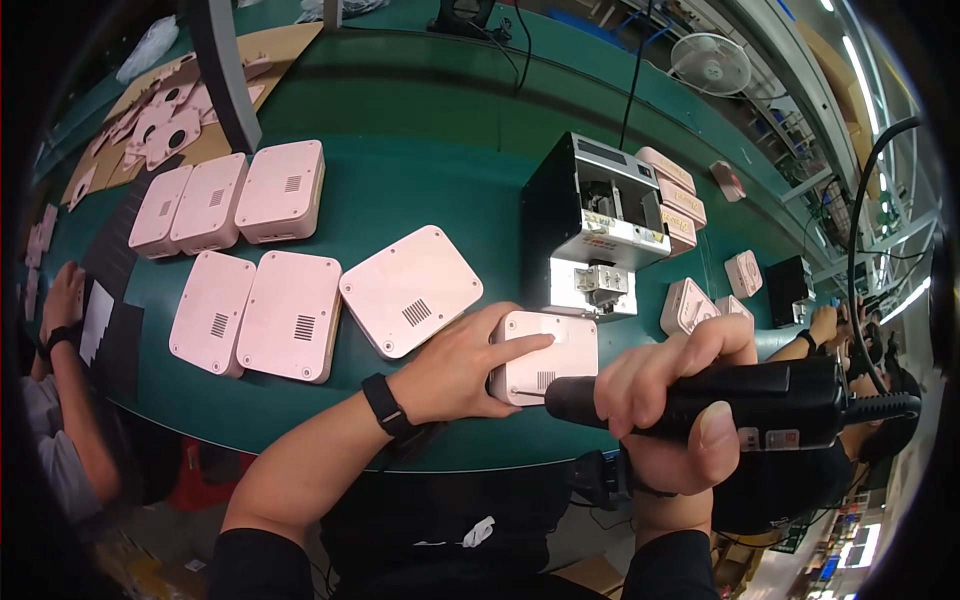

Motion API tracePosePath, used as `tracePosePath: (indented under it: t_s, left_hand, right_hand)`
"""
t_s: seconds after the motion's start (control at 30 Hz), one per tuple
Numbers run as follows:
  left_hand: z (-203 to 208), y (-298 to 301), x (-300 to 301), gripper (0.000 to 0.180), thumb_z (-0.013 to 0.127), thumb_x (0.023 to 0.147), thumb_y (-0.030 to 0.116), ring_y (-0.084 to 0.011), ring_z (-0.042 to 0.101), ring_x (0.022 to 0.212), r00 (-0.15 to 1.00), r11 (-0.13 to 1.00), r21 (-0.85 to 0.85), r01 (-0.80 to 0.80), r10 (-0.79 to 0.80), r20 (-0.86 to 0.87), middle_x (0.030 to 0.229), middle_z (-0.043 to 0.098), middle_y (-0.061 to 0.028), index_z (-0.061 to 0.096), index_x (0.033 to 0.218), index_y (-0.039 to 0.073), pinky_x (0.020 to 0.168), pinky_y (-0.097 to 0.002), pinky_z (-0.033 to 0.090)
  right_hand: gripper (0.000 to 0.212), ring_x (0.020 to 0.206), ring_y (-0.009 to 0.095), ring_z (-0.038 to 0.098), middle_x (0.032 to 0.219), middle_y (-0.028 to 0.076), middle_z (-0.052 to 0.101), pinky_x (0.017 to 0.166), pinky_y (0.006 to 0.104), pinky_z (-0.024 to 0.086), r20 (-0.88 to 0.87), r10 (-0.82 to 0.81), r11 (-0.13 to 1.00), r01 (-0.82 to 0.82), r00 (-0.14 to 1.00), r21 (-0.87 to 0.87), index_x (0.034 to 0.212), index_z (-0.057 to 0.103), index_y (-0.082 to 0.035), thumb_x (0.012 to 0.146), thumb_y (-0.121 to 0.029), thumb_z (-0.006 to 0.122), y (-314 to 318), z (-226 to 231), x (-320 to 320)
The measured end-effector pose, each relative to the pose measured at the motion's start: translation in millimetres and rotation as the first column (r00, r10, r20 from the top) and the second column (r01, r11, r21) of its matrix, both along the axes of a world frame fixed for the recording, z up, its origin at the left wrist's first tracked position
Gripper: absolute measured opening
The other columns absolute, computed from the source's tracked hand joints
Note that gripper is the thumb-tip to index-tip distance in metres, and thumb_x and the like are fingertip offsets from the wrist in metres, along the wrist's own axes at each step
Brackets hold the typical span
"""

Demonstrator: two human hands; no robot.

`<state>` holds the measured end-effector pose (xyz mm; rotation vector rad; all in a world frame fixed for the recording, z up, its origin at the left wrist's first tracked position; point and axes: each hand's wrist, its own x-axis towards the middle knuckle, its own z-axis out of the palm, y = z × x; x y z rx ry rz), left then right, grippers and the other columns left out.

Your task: The person picks up a pink electronic device, places it on the work surface, and drives screws into the back panel using a power screwdriver. They then set the device aside and repeat the process with another pink electronic device.

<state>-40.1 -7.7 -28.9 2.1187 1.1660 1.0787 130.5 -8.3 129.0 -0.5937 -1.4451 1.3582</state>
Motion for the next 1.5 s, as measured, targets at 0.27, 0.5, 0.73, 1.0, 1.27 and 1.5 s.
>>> tracePosePath:
  t_s: [0.27,0.5,0.73,1.0,1.27,1.5]
  left_hand:
    - [-0.8,-1.9,0.5,0.077,0.087,0.061,0.021,-0.0363,0.055,0.116,1.0,1.0,0.003,-0.005,0.005,0.009,0.131,0.048,-0.0171,0.059,0.133,0.02,0.097,-0.042,0.049]
    - [-7.8,-5.3,5.3,0.076,0.087,0.06,0.02,-0.0377,0.055,0.114,0.998,0.998,0.021,-0.067,0.067,0.017,0.13,0.049,-0.0201,0.06,0.132,0.019,0.097,-0.0421,0.05]
    - [-10.0,-4.5,6.4,0.074,0.086,0.059,0.018,-0.0377,0.055,0.114,0.996,0.996,0.021,-0.085,0.085,0.023,0.129,0.049,-0.0207,0.061,0.13,0.018,0.096,-0.0423,0.05]
    - [-15.7,-9.0,1.0,0.073,0.086,0.06,0.02,-0.0376,0.056,0.113,0.996,0.995,0.051,-0.09,0.089,0.025,0.127,0.05,-0.0207,0.062,0.128,0.018,0.095,-0.0419,0.05]
    - [2.5,-1.0,6.9,0.076,0.086,0.062,0.025,-0.0365,0.057,0.113,1.0,0.999,0.05,0.004,-0.003,-0.006,0.128,0.05,-0.019,0.06,0.133,0.02,0.095,-0.0419,0.051]
    - [25.7,-8.0,9.4,0.08,0.09,0.06,0.029,-0.0352,0.059,0.113,0.997,1.0,-0.028,0.006,-0.008,-0.073,0.126,0.053,-0.0192,0.06,0.133,0.014,0.095,-0.0408,0.05]
  right_hand:
    - [0.046,0.048,0.018,0.05,0.064,0.006,0.051,0.051,0.0345,0.045,0.053,-0.012,1.0,0.012,0.999,0.004,0.101,0.038,-0.009,0.085,-0.04,0.068,-0.7,-9.6,-5.5]
    - [0.049,0.065,0.021,0.056,0.075,0.009,0.056,0.068,0.04,0.049,-0.026,0.07,0.992,-0.073,0.997,-0.1,0.105,0.039,-0.008,0.084,-0.032,0.075,-7.0,-15.9,2.0]
    - [0.05,0.058,0.021,0.053,0.072,0.008,0.054,0.065,0.0414,0.047,0.046,0.13,0.99,-0.132,0.99,0.041,0.104,0.038,-0.008,0.085,-0.038,0.074,-3.6,-21.9,5.1]
    - [0.044,0.04,0.015,0.045,0.059,0.004,0.048,0.041,0.032,0.042,0.023,-0.05,0.987,0.046,0.998,0.157,0.098,0.036,-0.008,0.087,-0.041,0.063,-4.6,-35.0,-19.5]
    - [0.042,0.042,0.016,0.048,0.061,0.005,0.051,0.046,0.0333,0.046,-0.168,-0.094,0.972,0.127,0.981,0.197,0.097,0.039,-0.008,0.087,-0.038,0.066,-16.5,7.5,22.7]
    - [0.038,0.066,0.022,0.064,0.074,0.011,0.062,0.065,0.0368,0.055,-0.06,-0.073,0.942,0.088,0.996,0.323,0.105,0.051,-0.001,0.076,-0.001,0.076,-56.2,-64.0,91.9]
